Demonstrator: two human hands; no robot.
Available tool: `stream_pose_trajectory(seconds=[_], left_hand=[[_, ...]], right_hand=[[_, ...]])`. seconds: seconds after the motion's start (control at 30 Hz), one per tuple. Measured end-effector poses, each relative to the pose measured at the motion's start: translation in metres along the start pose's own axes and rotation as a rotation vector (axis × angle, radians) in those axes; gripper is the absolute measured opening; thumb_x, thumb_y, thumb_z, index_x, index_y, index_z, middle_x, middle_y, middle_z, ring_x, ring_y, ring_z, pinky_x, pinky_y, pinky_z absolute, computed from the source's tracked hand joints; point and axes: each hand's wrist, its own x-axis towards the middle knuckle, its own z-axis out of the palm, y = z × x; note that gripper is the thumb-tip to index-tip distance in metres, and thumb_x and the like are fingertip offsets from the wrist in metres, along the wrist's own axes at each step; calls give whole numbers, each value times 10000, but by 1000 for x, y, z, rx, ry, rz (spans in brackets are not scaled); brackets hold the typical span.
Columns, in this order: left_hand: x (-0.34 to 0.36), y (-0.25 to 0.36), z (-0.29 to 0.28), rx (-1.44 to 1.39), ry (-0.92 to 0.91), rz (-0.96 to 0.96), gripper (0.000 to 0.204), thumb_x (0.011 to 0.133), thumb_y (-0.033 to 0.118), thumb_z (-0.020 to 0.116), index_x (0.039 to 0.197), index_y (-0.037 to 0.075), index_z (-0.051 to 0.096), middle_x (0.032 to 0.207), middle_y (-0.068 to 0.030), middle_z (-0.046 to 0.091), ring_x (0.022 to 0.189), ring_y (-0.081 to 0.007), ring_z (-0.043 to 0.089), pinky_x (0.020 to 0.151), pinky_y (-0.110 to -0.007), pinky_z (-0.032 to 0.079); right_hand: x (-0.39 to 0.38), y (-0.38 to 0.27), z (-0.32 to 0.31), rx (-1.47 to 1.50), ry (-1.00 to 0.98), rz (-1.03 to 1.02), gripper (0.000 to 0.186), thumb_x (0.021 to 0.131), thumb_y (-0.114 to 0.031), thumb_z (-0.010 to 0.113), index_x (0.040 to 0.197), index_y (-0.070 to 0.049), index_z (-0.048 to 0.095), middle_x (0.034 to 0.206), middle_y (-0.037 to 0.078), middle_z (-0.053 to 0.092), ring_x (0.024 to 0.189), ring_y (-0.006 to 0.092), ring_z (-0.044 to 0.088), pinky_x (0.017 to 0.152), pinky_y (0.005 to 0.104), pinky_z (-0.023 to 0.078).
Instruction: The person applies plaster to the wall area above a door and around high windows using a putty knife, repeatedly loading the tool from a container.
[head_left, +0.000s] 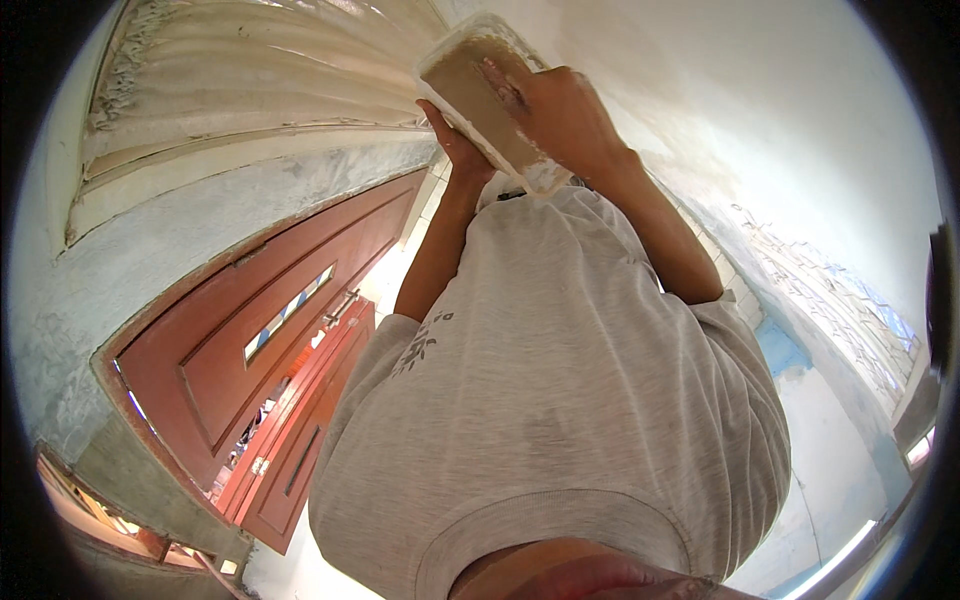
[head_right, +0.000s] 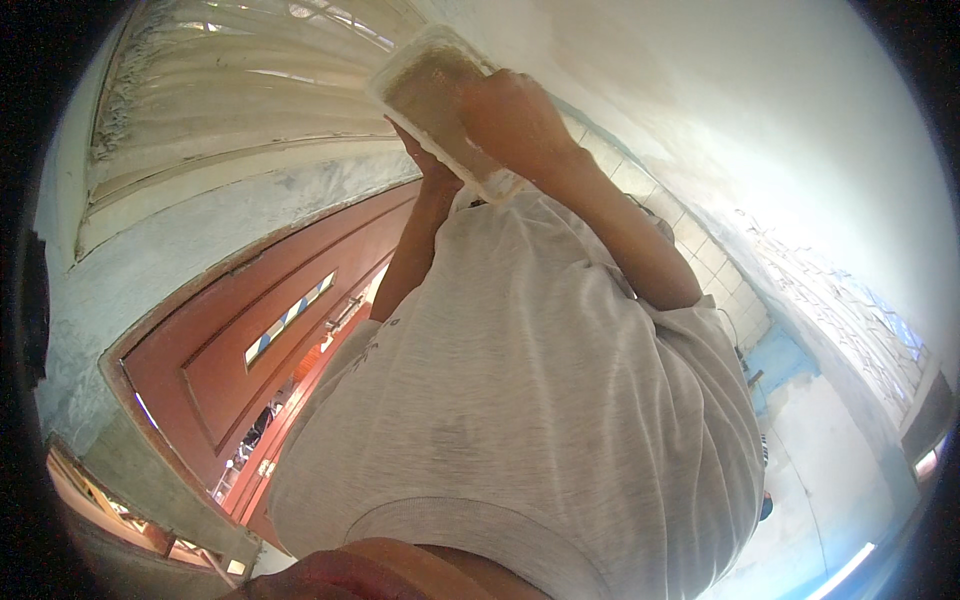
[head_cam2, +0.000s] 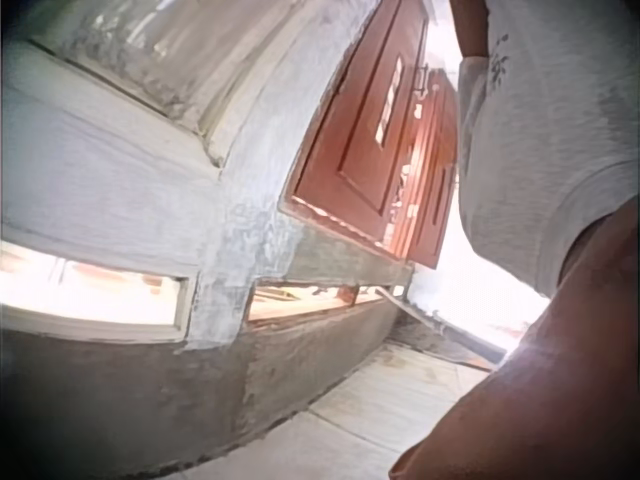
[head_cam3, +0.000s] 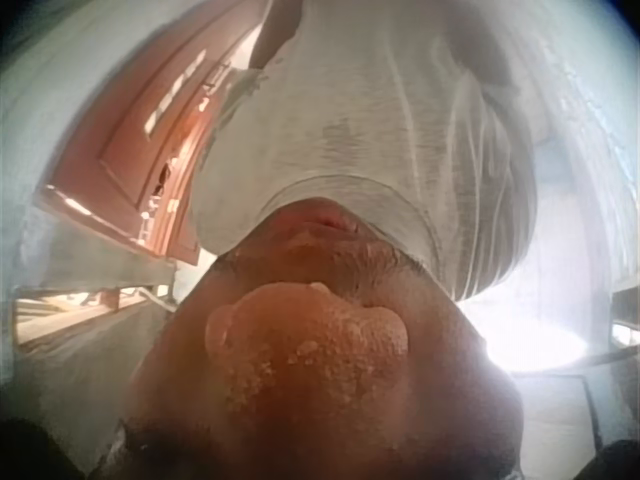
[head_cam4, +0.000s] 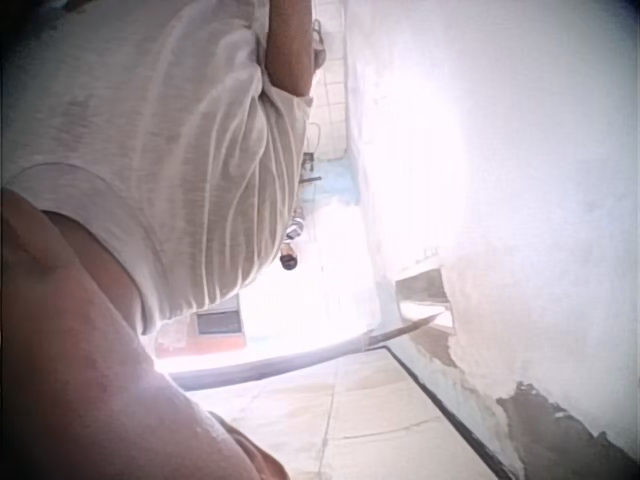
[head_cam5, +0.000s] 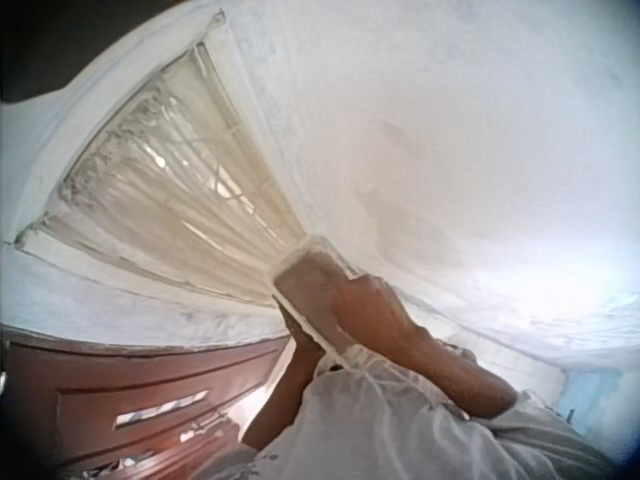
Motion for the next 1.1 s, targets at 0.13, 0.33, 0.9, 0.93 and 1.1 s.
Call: stream_pose_trajectory(seconds=[0.13,0.33,0.9,0.93,1.1], left_hand=[[4,1,-1,-52,9,-46,836,993,781,222,1540,171,383,1479,-65,494,1340,-248,495,1100,-411,457],[14,-13,-18,-178,28,-150,852,982,794,237,1550,171,364,1491,-76,481,1344,-255,493,1100,-427,457],[21,-18,-12,-189,50,-155,911,934,839,308,1558,179,373,1515,-86,487,1350,-300,506,1099,-465,470],[21,-18,-9,-210,48,-167,906,936,835,315,1555,177,376,1512,-88,490,1344,-300,512,1092,-465,476],[22,-18,-4,-238,-24,-180,887,946,821,325,1551,176,383,1506,-85,498,1331,-297,521,1084,-460,481]], right_hand=[[-1,-2,-23,101,50,91,227,956,-187,638,1140,-92,731,720,210,663,625,387,652,593,458,537],[0,11,26,37,122,-109,194,921,-204,679,1025,-55,748,685,214,645,581,371,635,575,432,523],[-22,18,-45,299,170,78,118,889,-70,723,967,18,710,757,159,714,665,253,719,635,319,567],[-22,15,-50,317,314,63,127,889,-74,725,976,16,709,758,163,715,674,260,723,638,324,568],[-27,30,-38,133,-23,51,134,899,-111,753,959,6,727,776,149,735,697,200,747,642,308,568]])
